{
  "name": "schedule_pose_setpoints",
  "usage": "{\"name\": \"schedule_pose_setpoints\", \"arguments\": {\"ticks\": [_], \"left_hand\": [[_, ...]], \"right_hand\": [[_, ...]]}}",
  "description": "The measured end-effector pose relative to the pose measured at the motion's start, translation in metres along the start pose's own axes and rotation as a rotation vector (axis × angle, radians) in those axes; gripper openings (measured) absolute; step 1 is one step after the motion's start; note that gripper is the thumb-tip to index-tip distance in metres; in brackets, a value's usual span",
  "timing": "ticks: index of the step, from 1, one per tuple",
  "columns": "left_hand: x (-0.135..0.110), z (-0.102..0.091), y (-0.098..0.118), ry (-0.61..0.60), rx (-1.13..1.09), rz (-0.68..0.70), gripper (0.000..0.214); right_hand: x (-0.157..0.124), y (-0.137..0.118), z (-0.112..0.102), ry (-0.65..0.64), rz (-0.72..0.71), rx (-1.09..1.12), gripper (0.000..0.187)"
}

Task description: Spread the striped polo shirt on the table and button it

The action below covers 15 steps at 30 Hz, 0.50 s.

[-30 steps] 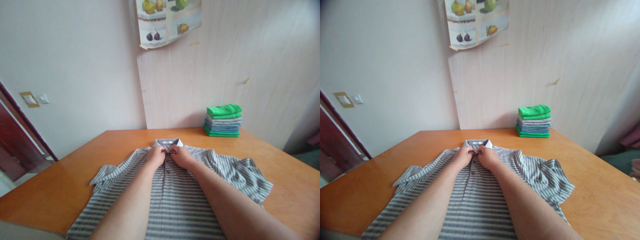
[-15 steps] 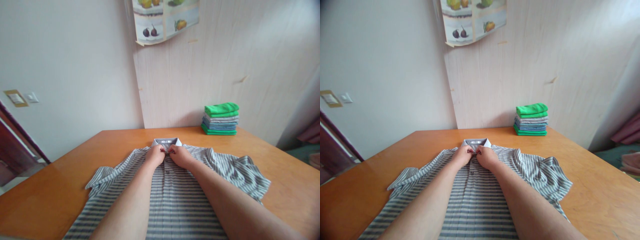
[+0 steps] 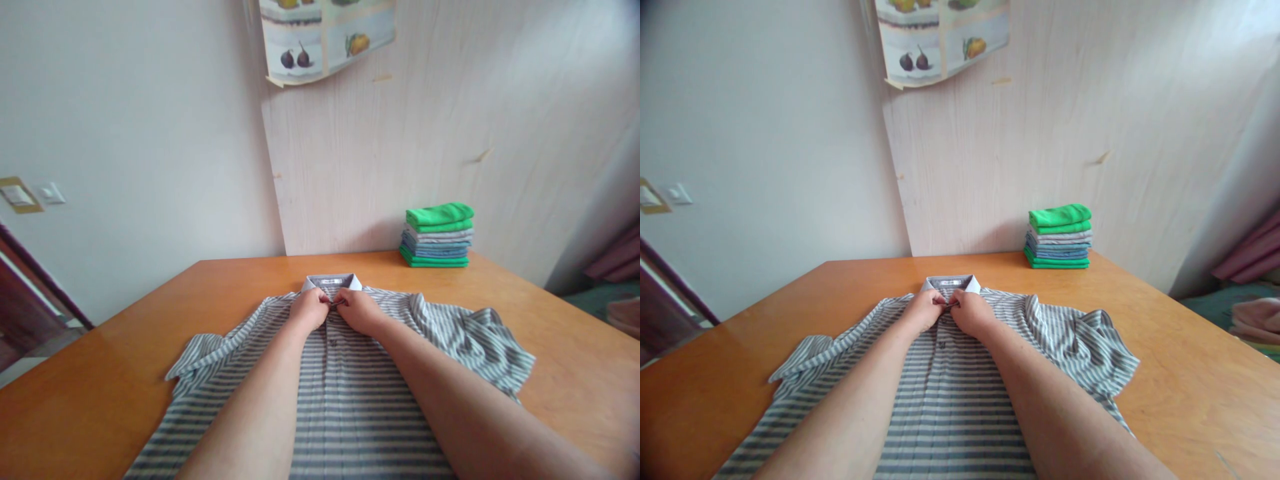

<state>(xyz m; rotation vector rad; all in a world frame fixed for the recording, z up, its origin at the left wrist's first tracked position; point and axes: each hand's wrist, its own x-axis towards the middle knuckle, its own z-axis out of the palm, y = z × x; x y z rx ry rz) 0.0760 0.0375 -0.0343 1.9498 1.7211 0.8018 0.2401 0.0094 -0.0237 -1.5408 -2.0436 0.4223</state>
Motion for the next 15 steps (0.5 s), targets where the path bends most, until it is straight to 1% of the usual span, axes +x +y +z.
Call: {"name": "schedule_pose_setpoints", "arguments": {"ticks": [4,9,13,15], "left_hand": [[0.0,-0.002,0.004,0.012,-0.08,0.03,0.003],[-0.002,-0.009,0.015,0.032,-0.254,0.028,0.009],[-0.009,-0.014,0.021,-0.005,-0.388,-0.009,0.01],[-0.011,-0.016,0.022,-0.023,-0.438,-0.025,0.012]], "right_hand": [[0.002,0.001,0.0,0.014,-0.017,0.049,0.02],[0.006,0.004,0.001,0.047,0.024,0.321,0.018],[0.008,0.004,0.002,0.078,0.052,0.456,0.016],[0.007,0.003,0.002,0.072,0.043,0.52,0.015]]}}
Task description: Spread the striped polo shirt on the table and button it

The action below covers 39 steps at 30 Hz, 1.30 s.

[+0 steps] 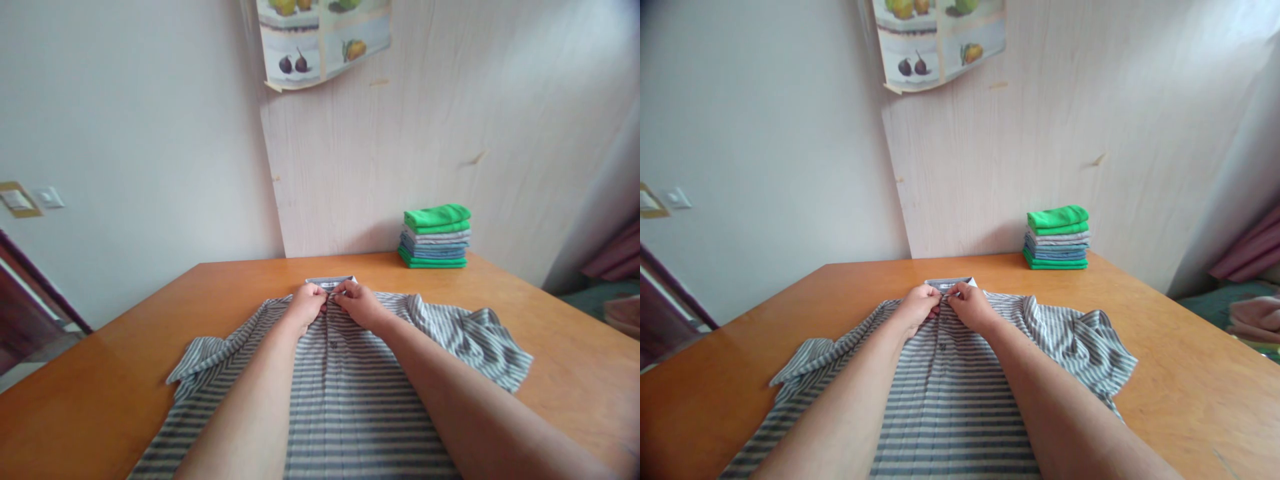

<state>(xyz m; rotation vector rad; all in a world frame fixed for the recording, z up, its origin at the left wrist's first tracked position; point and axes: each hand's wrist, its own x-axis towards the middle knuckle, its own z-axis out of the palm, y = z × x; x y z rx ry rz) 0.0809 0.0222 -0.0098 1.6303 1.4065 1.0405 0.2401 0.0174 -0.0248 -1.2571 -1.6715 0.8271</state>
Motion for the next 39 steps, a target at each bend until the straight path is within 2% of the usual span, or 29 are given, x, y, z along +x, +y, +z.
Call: {"name": "schedule_pose_setpoints", "arguments": {"ticks": [7,17,22,34,39], "left_hand": [[-0.006,-0.001,0.004,-0.025,-0.096,0.013,0.01],[-0.015,-0.004,0.009,-0.089,-0.147,0.052,0.009],[-0.015,-0.004,0.006,-0.079,-0.148,0.055,0.01],[-0.011,-0.004,0.002,-0.022,-0.123,0.104,0.011],[-0.013,-0.004,0.005,-0.045,-0.114,0.12,0.008]], "right_hand": [[-0.004,-0.007,0.001,-0.048,0.001,0.121,0.012],[-0.011,-0.026,-0.004,-0.062,0.15,0.22,0.014],[-0.012,-0.027,-0.006,-0.031,0.146,0.235,0.024],[-0.009,-0.019,-0.005,-0.138,0.067,0.28,0.008],[-0.008,-0.019,-0.003,-0.104,0.086,0.279,0.006]]}}
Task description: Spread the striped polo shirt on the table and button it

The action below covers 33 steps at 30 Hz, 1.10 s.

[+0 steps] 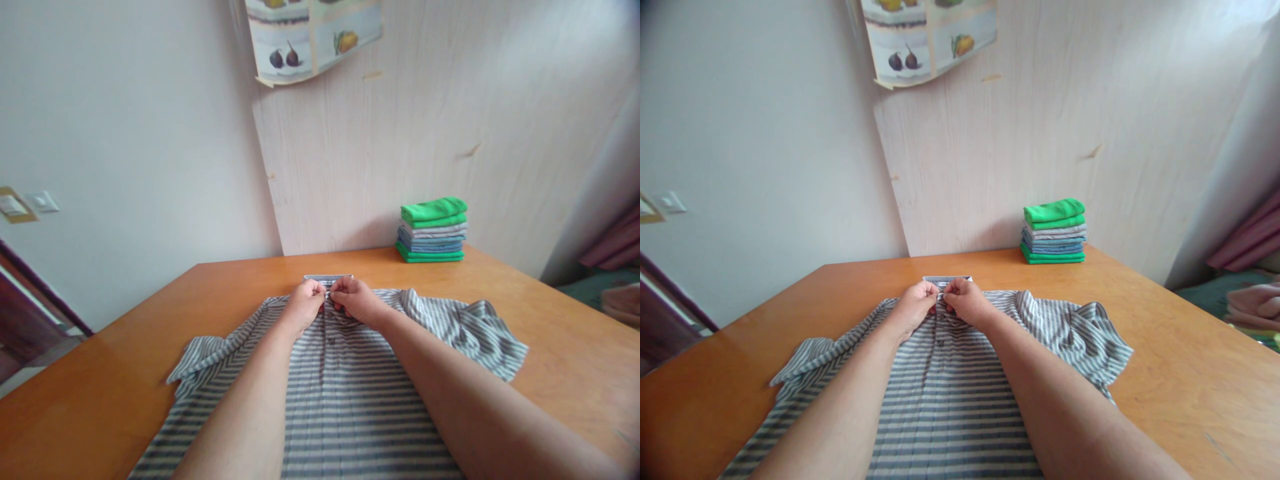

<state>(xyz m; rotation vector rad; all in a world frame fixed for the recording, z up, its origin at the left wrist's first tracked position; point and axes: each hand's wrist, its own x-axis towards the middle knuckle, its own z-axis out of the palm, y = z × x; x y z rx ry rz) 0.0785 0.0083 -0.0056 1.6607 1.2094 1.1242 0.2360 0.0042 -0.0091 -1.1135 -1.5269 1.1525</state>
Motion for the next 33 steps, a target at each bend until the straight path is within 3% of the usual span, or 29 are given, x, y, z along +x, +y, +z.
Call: {"name": "schedule_pose_setpoints", "arguments": {"ticks": [17,33], "left_hand": [[0.0018,-0.0042,-0.0046,-0.083,-0.063,0.076,0.005],[0.0008,-0.0047,-0.0036,-0.133,-0.039,0.087,0.002]], "right_hand": [[0.001,0.0019,-0.0015,0.013,0.069,0.177,0.005],[-0.0009,-0.0003,-0.0016,0.026,0.118,0.184,0.006]]}}
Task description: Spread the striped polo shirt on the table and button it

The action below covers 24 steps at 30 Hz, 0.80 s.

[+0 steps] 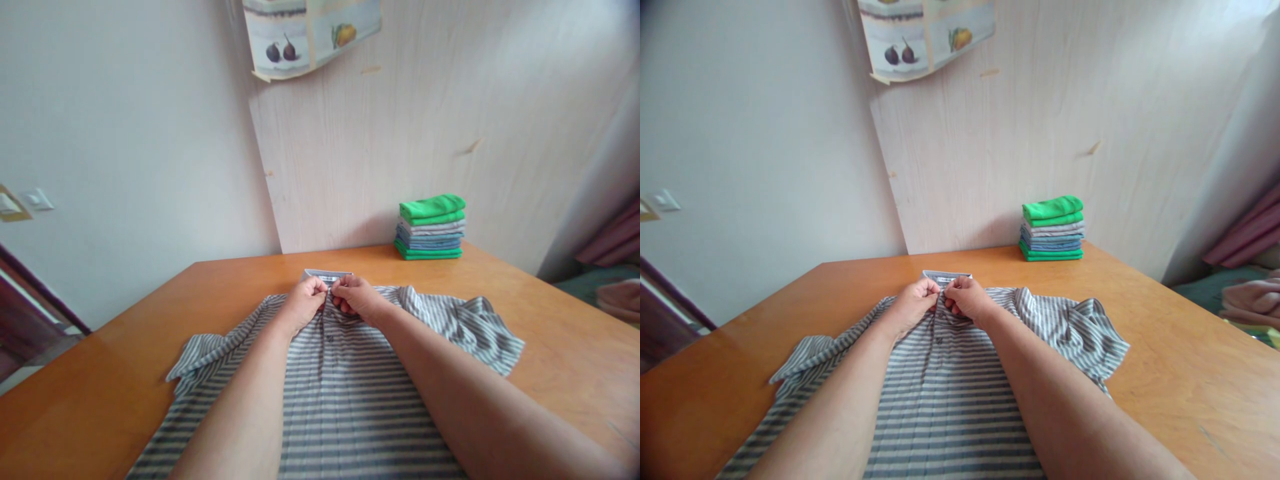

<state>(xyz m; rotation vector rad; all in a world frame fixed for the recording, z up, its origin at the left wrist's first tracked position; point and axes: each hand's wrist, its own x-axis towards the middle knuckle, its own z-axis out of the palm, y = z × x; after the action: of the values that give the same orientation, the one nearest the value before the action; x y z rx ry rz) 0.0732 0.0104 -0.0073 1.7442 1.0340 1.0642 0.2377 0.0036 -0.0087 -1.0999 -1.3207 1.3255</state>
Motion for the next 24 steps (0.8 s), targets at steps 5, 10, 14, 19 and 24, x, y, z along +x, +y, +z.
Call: {"name": "schedule_pose_setpoints", "arguments": {"ticks": [5,10,14,19,24], "left_hand": [[0.0,0.0,0.002,0.012,-0.007,0.028,0.002],[0.0,-0.001,0.005,0.042,-0.019,0.013,0.005],[0.0,-0.001,0.005,0.051,-0.028,-0.004,0.005],[-0.002,-0.001,0.01,0.056,-0.026,-0.032,0.005],[-0.003,0.001,0.011,0.096,-0.039,-0.053,0.011]], "right_hand": [[-0.003,-0.003,0.004,0.086,-0.064,-0.044,0.009],[-0.005,-0.005,0.003,0.02,-0.101,-0.06,0.007],[-0.002,-0.001,0.001,-0.006,-0.11,-0.055,0.002],[0.005,0.008,-0.001,0.016,-0.187,-0.163,0.004],[0.008,0.013,0.001,0.041,-0.281,-0.364,0.007]]}}
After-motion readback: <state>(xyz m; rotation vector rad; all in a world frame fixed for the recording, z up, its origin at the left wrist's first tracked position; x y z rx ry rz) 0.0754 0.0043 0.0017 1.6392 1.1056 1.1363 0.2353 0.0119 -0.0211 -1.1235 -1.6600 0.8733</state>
